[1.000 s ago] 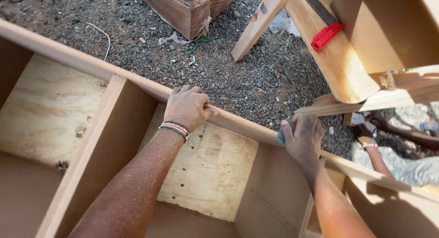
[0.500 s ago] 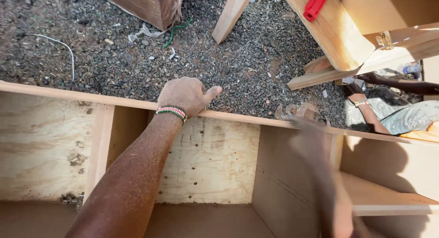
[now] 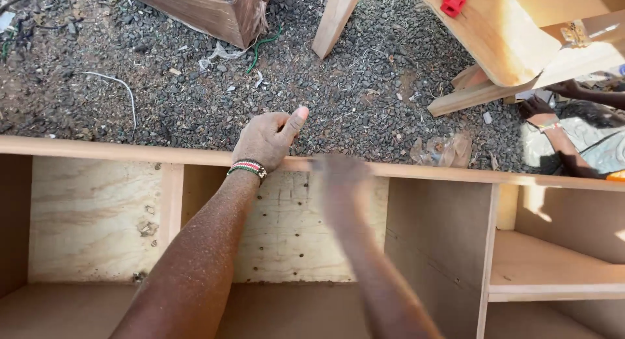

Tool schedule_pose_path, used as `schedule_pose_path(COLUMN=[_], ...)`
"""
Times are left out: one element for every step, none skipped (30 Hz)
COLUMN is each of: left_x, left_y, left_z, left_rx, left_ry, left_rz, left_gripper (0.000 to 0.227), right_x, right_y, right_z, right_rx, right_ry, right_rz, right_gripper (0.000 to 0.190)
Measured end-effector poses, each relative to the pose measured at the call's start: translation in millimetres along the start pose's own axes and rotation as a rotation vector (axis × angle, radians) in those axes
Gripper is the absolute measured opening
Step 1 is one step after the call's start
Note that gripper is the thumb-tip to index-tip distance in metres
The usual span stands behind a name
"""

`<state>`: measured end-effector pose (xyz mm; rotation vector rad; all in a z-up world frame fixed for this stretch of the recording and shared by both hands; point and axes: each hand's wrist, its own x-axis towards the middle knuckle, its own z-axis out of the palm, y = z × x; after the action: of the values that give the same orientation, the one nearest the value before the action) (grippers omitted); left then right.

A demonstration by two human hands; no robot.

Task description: Sanding the edges and surfaces of a wooden cabinet using sandpaper

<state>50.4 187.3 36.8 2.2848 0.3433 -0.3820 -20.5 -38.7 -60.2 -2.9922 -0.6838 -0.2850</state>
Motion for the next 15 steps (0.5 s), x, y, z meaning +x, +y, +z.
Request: schedule_pose_path(left_x=[-2, -2, -2, -5, -8, -7, -4, -4, -5, -4, -2, 2, 9, 16, 23], left_y=[-1, -3, -4, -2, 0, 3, 6, 7, 8, 9, 10, 12, 38, 61, 81], left_z=[-2, -1, 0, 0, -1, -1, 1, -1, -2, 1, 5, 7, 25, 39, 52], left_rx=[0.000, -0.031, -0.062, -0.066, -0.007, 0.049, 0.042, 0.061, 0.080, 0.076, 0.031, -0.012, -0.014, 0.010, 0.034], left_ry=[0.010, -0.015, -0.040, -0.048, -0.052, -0.049, -0.051, -0.051, -0.051, -0.051, -0.039, -0.021, -0.016, -0.168, -0.319], left_rz=[-0.010, 0.016, 0.042, 0.039, 0.062, 0.093, 0.097, 0.092, 0.086, 0.085, 0.038, -0.006, -0.005, 0.017, 0.038], left_gripper=[0.077, 0.075, 0.072, 0.072, 0.075, 0.077, 0.077, 0.077, 0.076, 0.076, 0.063, 0.051, 0.051, 0.064, 0.080], right_x=[15, 28, 41, 34, 28, 26, 8, -9, -25, -15, -5, 8, 19, 31, 42], right_y=[-7, -13, -20, 23, 65, 108, 147, 182, 218, 188, 159, 130, 116, 96, 74], right_z=[-17, -34, -50, -70, -90, -110, -83, -55, -27, -31, -34, -35, -39, -41, -43], right_rx=[0.008, 0.145, 0.283, 0.280, 0.334, 0.381, 0.372, 0.172, -0.027, -0.029, 0.150, 0.331, 0.330, 0.401, 0.473], right_ry=[0.002, -0.219, -0.440, -0.449, -0.475, -0.489, -0.489, -0.444, -0.393, -0.395, -0.417, -0.429, -0.425, -0.474, -0.524], right_rz=[-0.012, -0.007, 0.002, 0.006, 0.171, 0.335, 0.337, 0.269, 0.199, 0.197, 0.120, 0.039, 0.035, 0.007, -0.022], right_gripper=[0.042, 0.052, 0.065, 0.065, 0.057, 0.054, 0.054, 0.054, 0.054, 0.054, 0.061, 0.069, 0.069, 0.062, 0.057])
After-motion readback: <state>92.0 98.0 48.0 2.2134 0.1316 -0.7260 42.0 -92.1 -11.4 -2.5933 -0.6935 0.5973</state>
